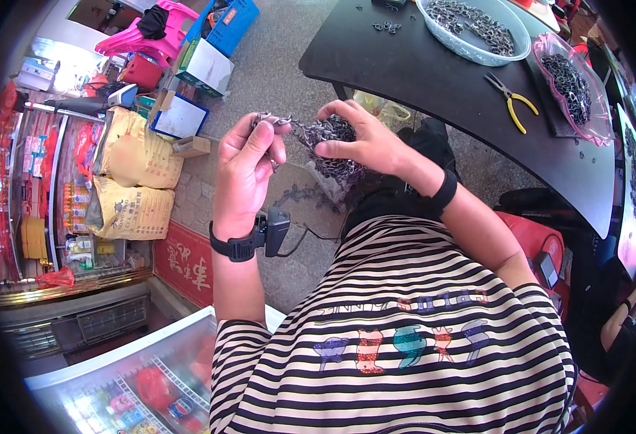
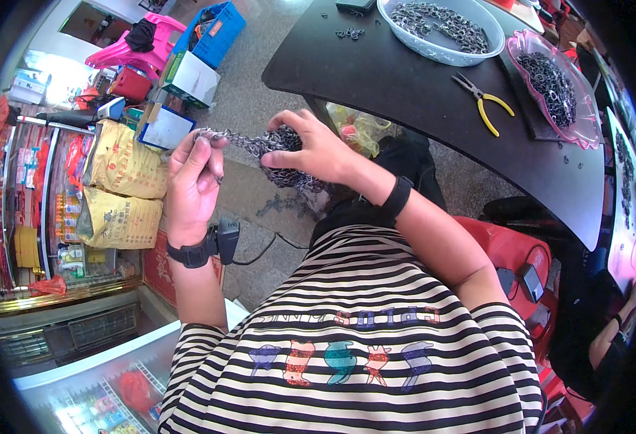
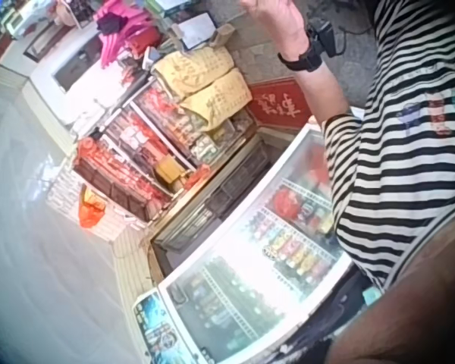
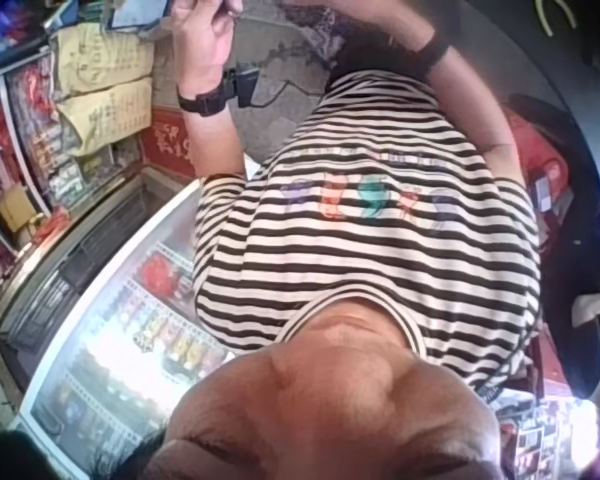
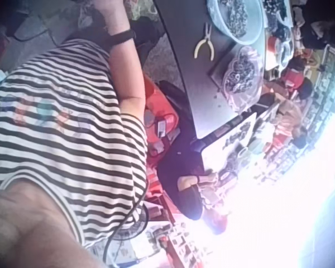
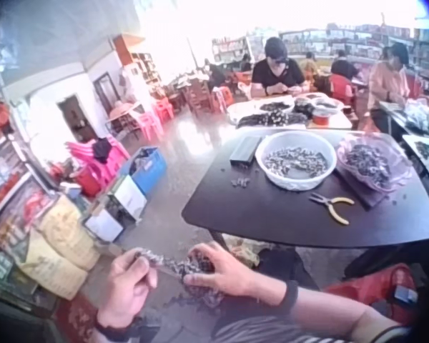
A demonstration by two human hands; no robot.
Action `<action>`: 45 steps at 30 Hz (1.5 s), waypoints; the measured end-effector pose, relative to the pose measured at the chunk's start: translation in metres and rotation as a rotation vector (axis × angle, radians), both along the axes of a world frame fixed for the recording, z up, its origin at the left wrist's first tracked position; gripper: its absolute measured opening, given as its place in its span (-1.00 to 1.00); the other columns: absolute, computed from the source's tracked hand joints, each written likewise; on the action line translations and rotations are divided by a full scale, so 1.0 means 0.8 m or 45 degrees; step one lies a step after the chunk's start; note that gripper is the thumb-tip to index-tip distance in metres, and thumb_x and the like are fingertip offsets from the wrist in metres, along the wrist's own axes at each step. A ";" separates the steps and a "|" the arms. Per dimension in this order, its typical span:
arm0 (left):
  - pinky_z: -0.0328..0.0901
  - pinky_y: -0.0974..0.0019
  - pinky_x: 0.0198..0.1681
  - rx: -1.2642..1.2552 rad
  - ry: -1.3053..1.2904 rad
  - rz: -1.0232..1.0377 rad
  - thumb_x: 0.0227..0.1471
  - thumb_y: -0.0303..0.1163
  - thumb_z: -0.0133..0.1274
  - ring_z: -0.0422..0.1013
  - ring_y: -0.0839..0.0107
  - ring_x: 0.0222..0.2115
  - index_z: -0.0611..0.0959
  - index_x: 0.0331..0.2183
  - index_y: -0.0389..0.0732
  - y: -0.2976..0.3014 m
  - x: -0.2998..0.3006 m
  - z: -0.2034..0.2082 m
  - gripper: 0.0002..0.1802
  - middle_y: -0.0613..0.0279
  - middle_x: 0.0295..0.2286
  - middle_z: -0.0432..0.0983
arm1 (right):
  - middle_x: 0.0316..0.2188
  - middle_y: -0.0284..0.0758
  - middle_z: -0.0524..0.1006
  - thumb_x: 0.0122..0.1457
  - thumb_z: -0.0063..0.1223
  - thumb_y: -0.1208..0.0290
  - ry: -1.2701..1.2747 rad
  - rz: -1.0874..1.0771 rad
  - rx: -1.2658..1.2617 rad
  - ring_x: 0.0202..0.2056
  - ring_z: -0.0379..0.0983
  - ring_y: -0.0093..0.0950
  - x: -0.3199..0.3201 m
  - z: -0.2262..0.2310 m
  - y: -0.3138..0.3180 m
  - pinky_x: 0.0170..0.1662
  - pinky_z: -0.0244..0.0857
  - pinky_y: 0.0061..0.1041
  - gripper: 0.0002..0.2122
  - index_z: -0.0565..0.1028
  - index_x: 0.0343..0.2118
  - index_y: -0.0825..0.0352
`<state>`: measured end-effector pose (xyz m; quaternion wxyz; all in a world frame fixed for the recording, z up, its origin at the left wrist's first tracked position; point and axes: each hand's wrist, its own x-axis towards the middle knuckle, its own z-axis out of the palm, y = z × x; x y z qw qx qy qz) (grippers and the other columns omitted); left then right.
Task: Assembling metal rings to form a mesh or piece of chainmail.
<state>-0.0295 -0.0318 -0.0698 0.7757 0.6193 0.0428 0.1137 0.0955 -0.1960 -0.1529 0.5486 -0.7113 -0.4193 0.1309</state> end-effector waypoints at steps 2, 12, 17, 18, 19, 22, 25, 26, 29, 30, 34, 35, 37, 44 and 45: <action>-0.01 0.69 -0.65 -0.027 0.050 0.066 0.18 -0.32 0.00 0.22 0.76 -0.62 0.58 -0.28 -0.24 -0.009 0.000 -0.005 -0.81 0.28 -0.46 0.52 | -0.19 -0.18 0.38 -0.04 0.27 0.11 0.459 0.281 0.021 -0.12 0.31 -0.36 0.008 -0.007 -0.003 -0.02 0.18 -0.39 -0.50 0.38 -0.13 0.32; 0.18 0.64 -0.47 0.071 0.304 0.166 0.14 -0.26 0.06 0.27 0.73 -0.48 0.50 -0.15 -0.19 0.005 -0.016 -0.084 -0.72 0.33 -0.37 0.48 | -0.38 -0.45 0.31 -0.03 -0.04 0.69 1.124 0.170 0.570 -0.31 0.27 -0.66 -0.012 -0.024 0.006 -0.23 0.18 -0.65 -0.78 0.27 -0.33 0.28; 0.18 0.34 0.03 0.128 0.239 0.034 0.01 -0.21 0.21 0.26 0.47 -0.07 0.29 0.00 -0.29 -0.048 -0.012 -0.114 -0.36 0.21 -0.10 0.31 | -0.41 -0.43 0.28 0.00 -0.10 0.61 1.128 0.107 0.657 -0.32 0.19 -0.64 -0.018 -0.014 0.014 -0.23 0.14 -0.62 -0.87 0.29 -0.36 0.33; 0.18 0.34 0.03 0.124 0.239 0.032 0.01 -0.21 0.21 0.26 0.47 -0.07 0.29 0.00 -0.29 -0.053 -0.011 -0.114 -0.36 0.21 -0.10 0.31 | -0.41 -0.43 0.28 -0.01 -0.10 0.60 0.970 0.056 0.604 -0.32 0.19 -0.63 -0.018 -0.015 0.015 -0.24 0.15 -0.62 -0.87 0.29 -0.36 0.33; 0.18 0.35 0.03 0.074 0.233 0.047 0.02 -0.29 0.17 0.26 0.48 -0.09 0.29 0.00 -0.30 -0.058 -0.010 -0.109 -0.41 0.21 -0.11 0.31 | -0.41 -0.42 0.28 -0.01 -0.11 0.59 0.926 0.040 0.596 -0.32 0.19 -0.61 -0.021 -0.016 0.013 -0.22 0.15 -0.60 -0.87 0.29 -0.35 0.35; 0.18 0.36 0.02 0.001 0.221 0.092 0.03 -0.42 0.07 0.27 0.50 -0.11 0.29 -0.01 -0.31 -0.061 -0.005 -0.108 -0.50 0.21 -0.12 0.32 | -0.40 -0.40 0.29 -0.02 -0.11 0.59 0.738 0.000 0.496 -0.30 0.21 -0.59 -0.018 -0.013 0.014 -0.20 0.16 -0.59 -0.84 0.30 -0.33 0.37; 0.19 0.36 0.02 -0.059 0.205 0.141 0.00 -0.53 -0.02 0.29 0.50 -0.12 0.30 -0.02 -0.31 -0.055 -0.004 -0.118 -0.54 0.21 -0.13 0.34 | -0.38 -0.37 0.31 -0.04 -0.13 0.61 0.710 0.013 0.485 -0.27 0.23 -0.57 -0.017 -0.003 0.013 -0.16 0.17 -0.58 -0.81 0.30 -0.30 0.39; 0.19 0.35 0.02 -0.093 0.192 0.154 -0.02 -0.58 -0.06 0.29 0.50 -0.13 0.30 -0.03 -0.31 -0.054 -0.003 -0.120 -0.54 0.22 -0.14 0.35 | -0.38 -0.37 0.31 -0.04 -0.13 0.61 0.710 0.009 0.483 -0.27 0.23 -0.57 -0.017 -0.004 0.013 -0.16 0.17 -0.58 -0.81 0.30 -0.30 0.39; 0.20 0.35 0.03 -0.097 0.160 0.189 0.02 -0.55 -0.02 0.31 0.49 -0.12 0.32 -0.04 -0.29 -0.056 -0.001 -0.113 -0.58 0.23 -0.14 0.37 | -0.36 -0.33 0.32 -0.06 -0.18 0.63 0.505 0.037 0.493 -0.26 0.25 -0.54 -0.018 -0.002 0.013 -0.13 0.18 -0.56 -0.78 0.31 -0.28 0.41; 0.20 0.35 0.03 -0.097 0.161 0.187 0.02 -0.55 -0.02 0.31 0.49 -0.12 0.32 -0.04 -0.29 -0.059 0.000 -0.110 -0.58 0.23 -0.14 0.37 | -0.36 -0.33 0.32 -0.06 -0.18 0.63 0.506 0.036 0.493 -0.26 0.25 -0.54 -0.016 -0.004 0.014 -0.13 0.18 -0.56 -0.78 0.31 -0.28 0.41; 0.20 0.36 0.04 -0.046 0.094 0.195 0.06 -0.49 0.07 0.31 0.49 -0.11 0.34 -0.04 -0.28 -0.067 0.001 -0.112 -0.58 0.23 -0.12 0.38 | -0.38 -0.34 0.33 -0.06 -0.20 0.64 0.516 -0.044 0.493 -0.28 0.26 -0.52 -0.013 -0.003 0.018 -0.15 0.19 -0.56 -0.78 0.32 -0.28 0.42; 0.20 0.36 0.04 -0.011 0.094 0.188 0.06 -0.46 0.10 0.31 0.49 -0.10 0.35 -0.04 -0.28 -0.066 0.001 -0.114 -0.57 0.22 -0.12 0.38 | -0.38 -0.33 0.34 -0.06 -0.20 0.65 0.509 -0.031 0.527 -0.29 0.27 -0.53 -0.014 -0.001 0.018 -0.15 0.20 -0.56 -0.78 0.32 -0.28 0.43; 0.20 0.36 0.04 -0.093 0.112 0.160 0.06 -0.48 0.09 0.32 0.49 -0.10 0.35 -0.04 -0.28 -0.057 0.003 -0.111 -0.57 0.22 -0.11 0.38 | -0.39 -0.33 0.36 -0.06 -0.20 0.66 0.504 -0.018 0.562 -0.29 0.28 -0.53 -0.012 0.004 0.018 -0.15 0.21 -0.55 -0.78 0.33 -0.29 0.43; 0.35 0.24 -0.07 -0.510 0.218 0.198 0.08 -0.57 -0.05 0.42 0.39 -0.16 0.40 -0.08 -0.23 -0.025 0.002 -0.125 -0.68 0.17 -0.15 0.44 | -0.35 -0.43 0.40 0.07 -0.12 0.64 0.463 0.040 0.456 -0.24 0.29 -0.64 0.008 0.000 0.020 -0.09 0.19 -0.64 -0.86 0.39 -0.29 0.40; 0.37 0.21 -0.08 -0.555 0.190 0.265 0.08 -0.58 -0.08 0.43 0.37 -0.17 0.41 -0.08 -0.21 -0.023 0.002 -0.124 -0.68 0.16 -0.16 0.45 | -0.36 -0.42 0.41 0.10 -0.11 0.63 0.543 0.071 0.438 -0.25 0.30 -0.65 0.015 -0.009 0.019 -0.09 0.19 -0.64 -0.89 0.40 -0.30 0.41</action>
